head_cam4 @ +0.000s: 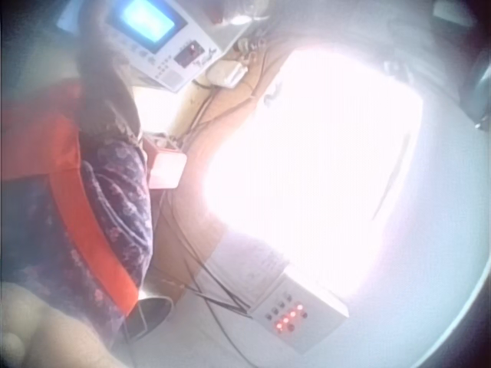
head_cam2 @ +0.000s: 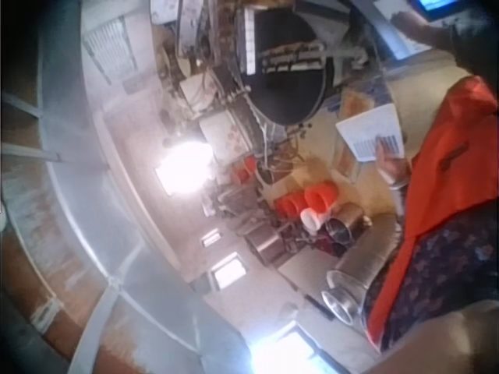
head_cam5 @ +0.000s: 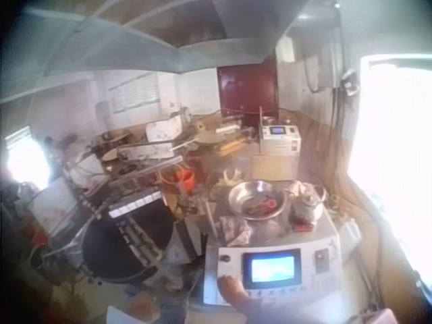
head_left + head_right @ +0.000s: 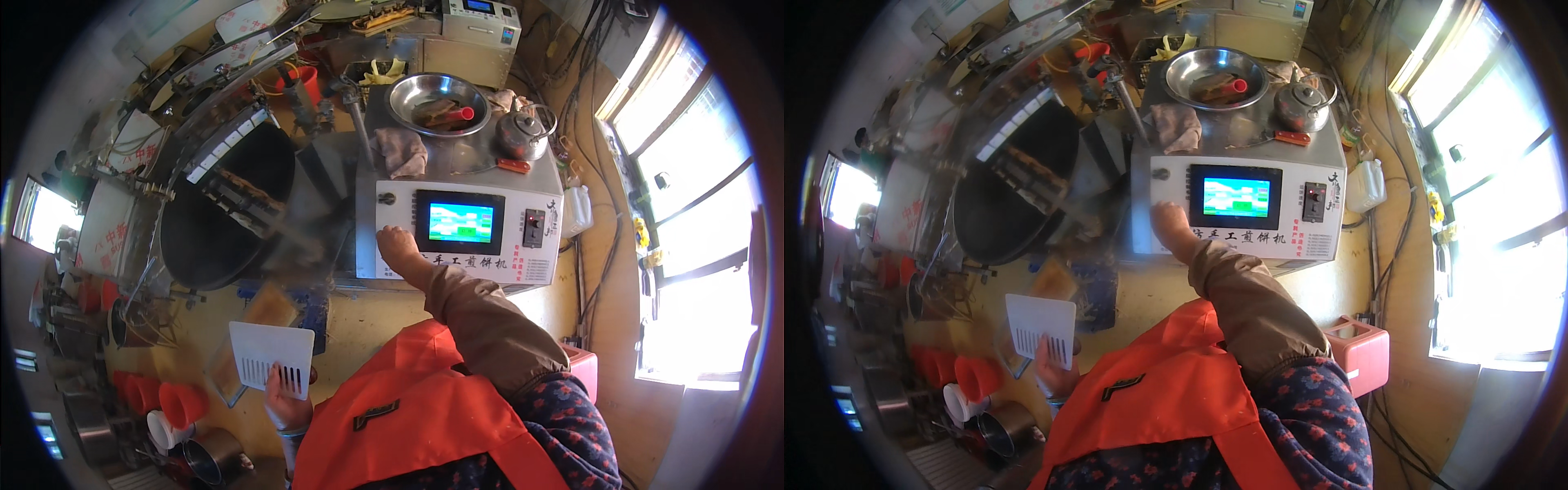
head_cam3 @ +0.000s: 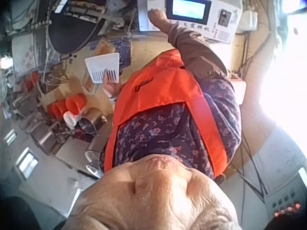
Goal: The person operates a large rotating griddle to make thin dough sheets. They pour batter onto the hot surface, spread it with a spatula, and remove the cooked sheet with a slotted scraper, placing it into a basket. The person also stirs batter in a bucket and interacts with the machine's control panel.
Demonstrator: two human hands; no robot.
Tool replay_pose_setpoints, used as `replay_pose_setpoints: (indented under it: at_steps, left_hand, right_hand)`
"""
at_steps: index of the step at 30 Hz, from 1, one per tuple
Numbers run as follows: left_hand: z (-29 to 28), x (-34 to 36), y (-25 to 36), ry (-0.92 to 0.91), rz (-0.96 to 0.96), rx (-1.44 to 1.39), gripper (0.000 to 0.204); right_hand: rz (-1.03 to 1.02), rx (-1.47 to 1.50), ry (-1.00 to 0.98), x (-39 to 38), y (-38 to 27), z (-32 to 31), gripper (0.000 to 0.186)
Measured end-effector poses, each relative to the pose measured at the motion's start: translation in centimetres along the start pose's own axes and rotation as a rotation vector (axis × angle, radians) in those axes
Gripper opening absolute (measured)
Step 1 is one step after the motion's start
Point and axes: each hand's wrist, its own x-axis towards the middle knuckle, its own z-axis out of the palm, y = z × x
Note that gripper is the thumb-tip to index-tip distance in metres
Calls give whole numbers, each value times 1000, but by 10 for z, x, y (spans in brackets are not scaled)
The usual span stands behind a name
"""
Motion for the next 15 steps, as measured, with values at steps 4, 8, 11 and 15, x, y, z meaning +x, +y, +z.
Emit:
replay_pose_setpoints:
  at_steps: [4, 8, 11, 15]
  left_hand:
    - [8, 0, -1, -58, -59, -59, 23]
    - [18, 2, -2, -169, -88, -19, 24]
    - [25, 3, -3, -190, -148, -37, 25]
    - [38, 6, -7, -244, -173, -50, 26]
  right_hand:
    - [73, 201, 42, -28, 15, -18, 30]
    - [358, 280, 224, -103, 53, -16, 66]
    - [554, 208, 155, -136, 89, -7, 70]
    - [574, 157, 147, -142, 109, -2, 71]
